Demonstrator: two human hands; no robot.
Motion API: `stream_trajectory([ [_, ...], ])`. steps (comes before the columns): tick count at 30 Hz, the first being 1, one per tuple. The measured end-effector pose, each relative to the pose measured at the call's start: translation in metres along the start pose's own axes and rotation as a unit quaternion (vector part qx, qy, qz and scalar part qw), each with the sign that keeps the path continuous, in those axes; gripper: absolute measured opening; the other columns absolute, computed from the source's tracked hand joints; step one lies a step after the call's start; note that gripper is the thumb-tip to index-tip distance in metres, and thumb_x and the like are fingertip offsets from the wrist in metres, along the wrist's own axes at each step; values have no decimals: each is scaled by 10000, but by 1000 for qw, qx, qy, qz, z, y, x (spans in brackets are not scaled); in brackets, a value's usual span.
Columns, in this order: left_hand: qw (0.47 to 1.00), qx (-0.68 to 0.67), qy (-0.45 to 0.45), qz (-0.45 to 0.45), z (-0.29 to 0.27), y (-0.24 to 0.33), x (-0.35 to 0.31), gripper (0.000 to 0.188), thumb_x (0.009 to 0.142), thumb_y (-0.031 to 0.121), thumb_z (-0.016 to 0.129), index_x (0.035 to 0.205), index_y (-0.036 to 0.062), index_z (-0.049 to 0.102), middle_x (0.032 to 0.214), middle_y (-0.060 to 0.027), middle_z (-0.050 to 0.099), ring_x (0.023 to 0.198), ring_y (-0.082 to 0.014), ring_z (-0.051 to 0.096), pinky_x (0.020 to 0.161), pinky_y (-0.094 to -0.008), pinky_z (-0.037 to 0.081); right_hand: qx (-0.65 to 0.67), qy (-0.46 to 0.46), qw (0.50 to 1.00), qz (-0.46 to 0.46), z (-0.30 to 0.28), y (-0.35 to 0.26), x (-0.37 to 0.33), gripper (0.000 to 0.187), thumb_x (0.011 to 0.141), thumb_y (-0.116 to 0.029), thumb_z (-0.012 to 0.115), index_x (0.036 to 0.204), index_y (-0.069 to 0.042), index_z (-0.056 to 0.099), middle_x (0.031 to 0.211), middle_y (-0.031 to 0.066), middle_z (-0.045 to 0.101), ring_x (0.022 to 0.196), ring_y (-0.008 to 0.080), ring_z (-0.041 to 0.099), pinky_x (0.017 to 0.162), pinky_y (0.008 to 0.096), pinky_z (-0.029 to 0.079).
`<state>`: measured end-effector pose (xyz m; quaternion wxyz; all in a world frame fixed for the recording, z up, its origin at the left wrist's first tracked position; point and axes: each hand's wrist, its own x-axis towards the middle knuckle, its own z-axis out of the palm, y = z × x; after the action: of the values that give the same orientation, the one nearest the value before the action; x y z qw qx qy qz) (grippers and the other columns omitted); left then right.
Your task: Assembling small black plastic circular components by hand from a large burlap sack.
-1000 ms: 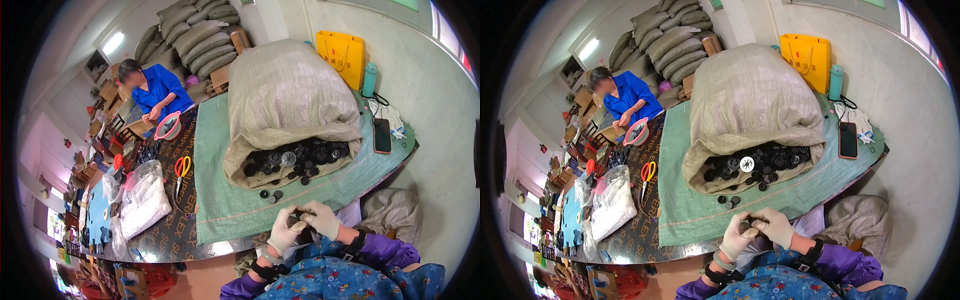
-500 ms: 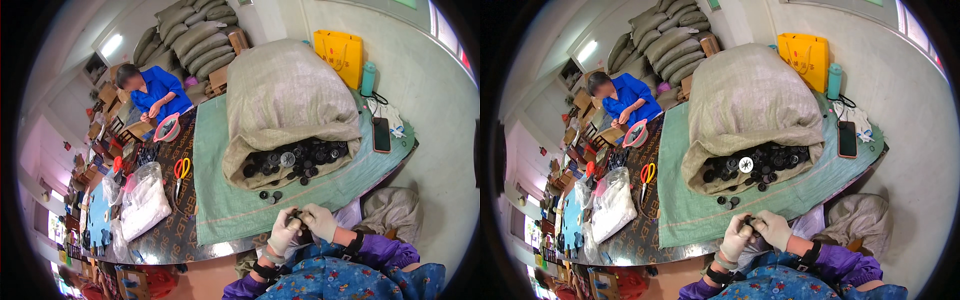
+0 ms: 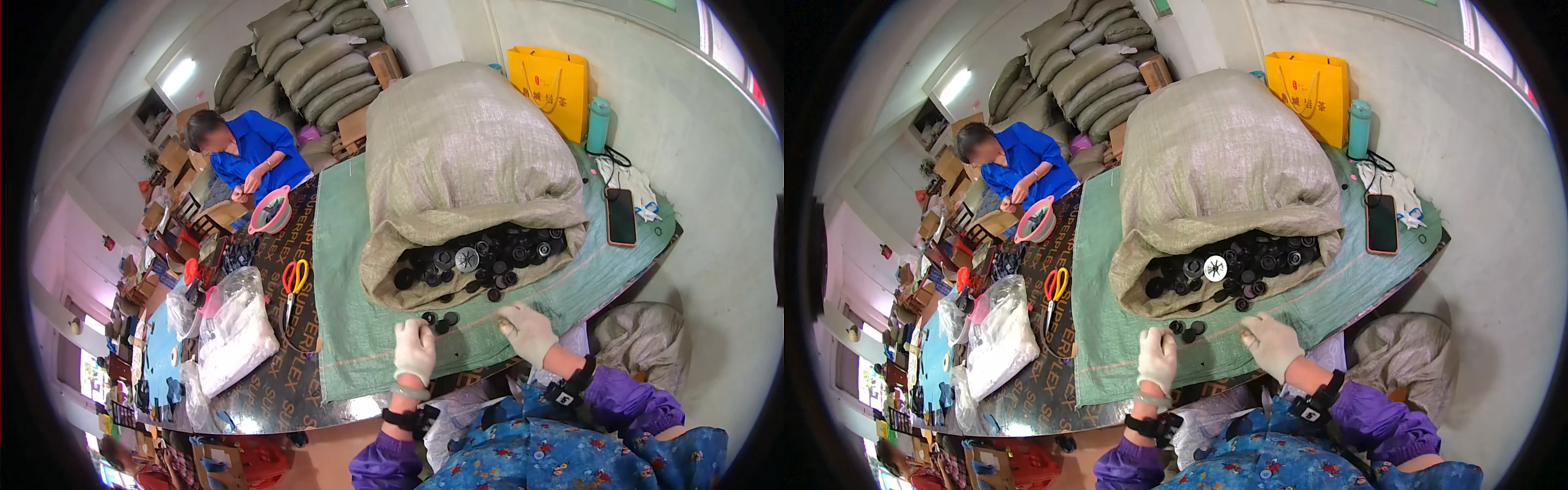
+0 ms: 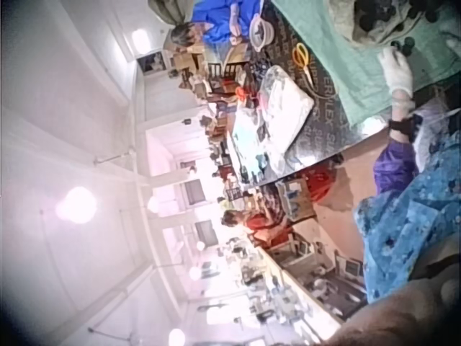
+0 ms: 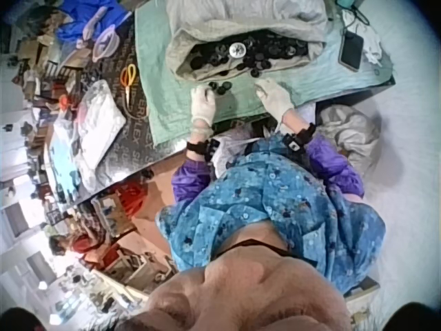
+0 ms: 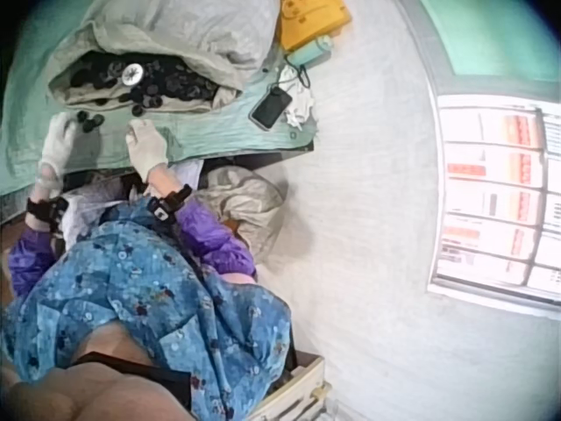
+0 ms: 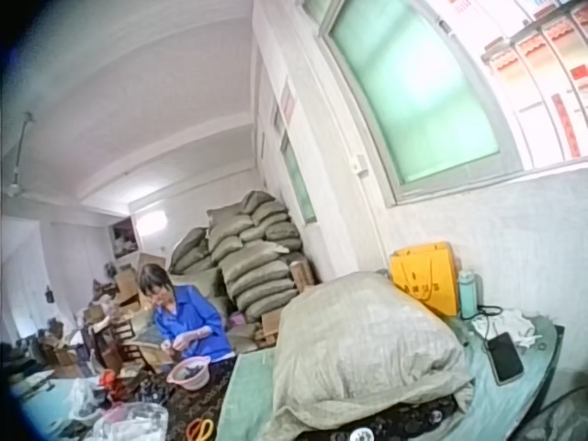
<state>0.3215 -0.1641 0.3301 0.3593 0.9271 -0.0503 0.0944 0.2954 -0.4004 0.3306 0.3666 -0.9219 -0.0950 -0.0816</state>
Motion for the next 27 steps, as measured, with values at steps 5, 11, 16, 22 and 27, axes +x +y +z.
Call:
stream_trajectory([
  [5,983,134,-99,-74,8,0,25,417,839,243,617,1214,93,513,1156,-215,494,1011,-408,555,848,-452,477,-95,-57,993,-38,-3,2,36,353,808,-139,611,1157,-118,565,1179,100,544,1017,315,576,838,398,488],
  [11,995,29,-89,44,54,26,48,329,844,227,601,1141,87,580,1073,-178,579,973,-369,583,835,-418,486,-175,-67,980,-61,17,25,48,215,790,-151,619,988,-100,555,992,117,575,887,326,599,744,429,504],
  [16,992,45,-77,89,52,48,86,316,851,191,606,1154,106,588,1101,-133,592,945,-346,596,790,-406,494,-93,-29,995,34,14,38,32,145,801,-190,624,886,-82,577,937,127,572,874,333,600,726,432,505],
  [22,980,145,-111,85,72,61,121,389,825,241,642,1186,109,578,1219,-116,532,1003,-315,592,813,-412,499,-132,-70,989,-8,-9,27,21,166,807,-206,634,896,-74,589,983,148,558,894,335,593,747,431,504],
  [27,965,205,-95,130,75,44,121,286,819,226,629,1085,121,614,1050,-94,623,915,-314,616,764,-416,507,-148,-112,982,18,-9,28,19,183,809,-215,640,940,-93,598,999,139,541,929,328,582,778,422,497],
])
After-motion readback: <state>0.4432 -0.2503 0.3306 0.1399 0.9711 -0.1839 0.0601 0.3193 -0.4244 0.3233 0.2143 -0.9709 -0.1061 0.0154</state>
